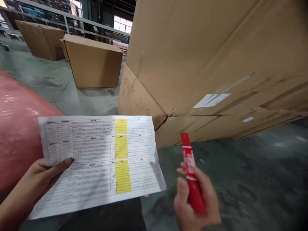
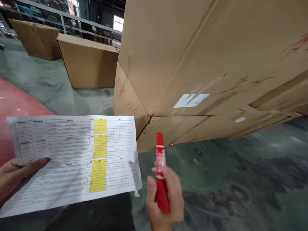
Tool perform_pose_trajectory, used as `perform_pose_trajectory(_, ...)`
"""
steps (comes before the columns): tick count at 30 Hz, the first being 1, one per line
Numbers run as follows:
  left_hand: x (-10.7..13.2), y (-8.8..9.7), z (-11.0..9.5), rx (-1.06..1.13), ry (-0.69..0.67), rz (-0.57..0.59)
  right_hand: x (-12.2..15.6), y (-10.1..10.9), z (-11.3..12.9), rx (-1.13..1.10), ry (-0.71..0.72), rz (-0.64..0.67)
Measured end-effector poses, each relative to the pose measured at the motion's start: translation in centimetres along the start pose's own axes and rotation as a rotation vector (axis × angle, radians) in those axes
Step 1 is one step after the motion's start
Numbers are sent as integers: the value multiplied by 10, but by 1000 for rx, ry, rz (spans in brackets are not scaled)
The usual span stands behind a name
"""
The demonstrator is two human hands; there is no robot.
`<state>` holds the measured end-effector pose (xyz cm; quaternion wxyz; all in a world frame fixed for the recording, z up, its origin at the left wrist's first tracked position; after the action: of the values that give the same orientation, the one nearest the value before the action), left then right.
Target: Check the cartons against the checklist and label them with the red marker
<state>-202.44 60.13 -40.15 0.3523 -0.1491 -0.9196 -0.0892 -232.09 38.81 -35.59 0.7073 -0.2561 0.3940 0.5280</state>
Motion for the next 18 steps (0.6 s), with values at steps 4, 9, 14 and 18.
perform_pose_trajectory(4, -1, 0, 2, 25, 2, 17, 19, -5, 42, -54, 458, 267)
perform_pose_trajectory(9, 3, -2, 2, 94, 23, 11, 25, -16, 65, -118, 534, 369)
perform_pose_trajectory(14, 5, -2, 3, 72, 18, 16, 32, -25, 72, -167, 577, 485)
perform_pose_trajectory(18, 4, -2, 2, 81, -10, 33, 38, -32, 77, -182, 575, 519)
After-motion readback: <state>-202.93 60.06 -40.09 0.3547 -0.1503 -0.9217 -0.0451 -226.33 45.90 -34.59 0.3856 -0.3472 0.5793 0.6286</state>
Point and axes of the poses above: each hand's wrist, its own x-axis away from the middle knuckle, its own y-axis out of the back of the hand, z = x × y, the point moved 5 cm from there along -x, towards the middle knuckle, and after that the axes turned 13 degrees about -z, right-handed, at the moved point
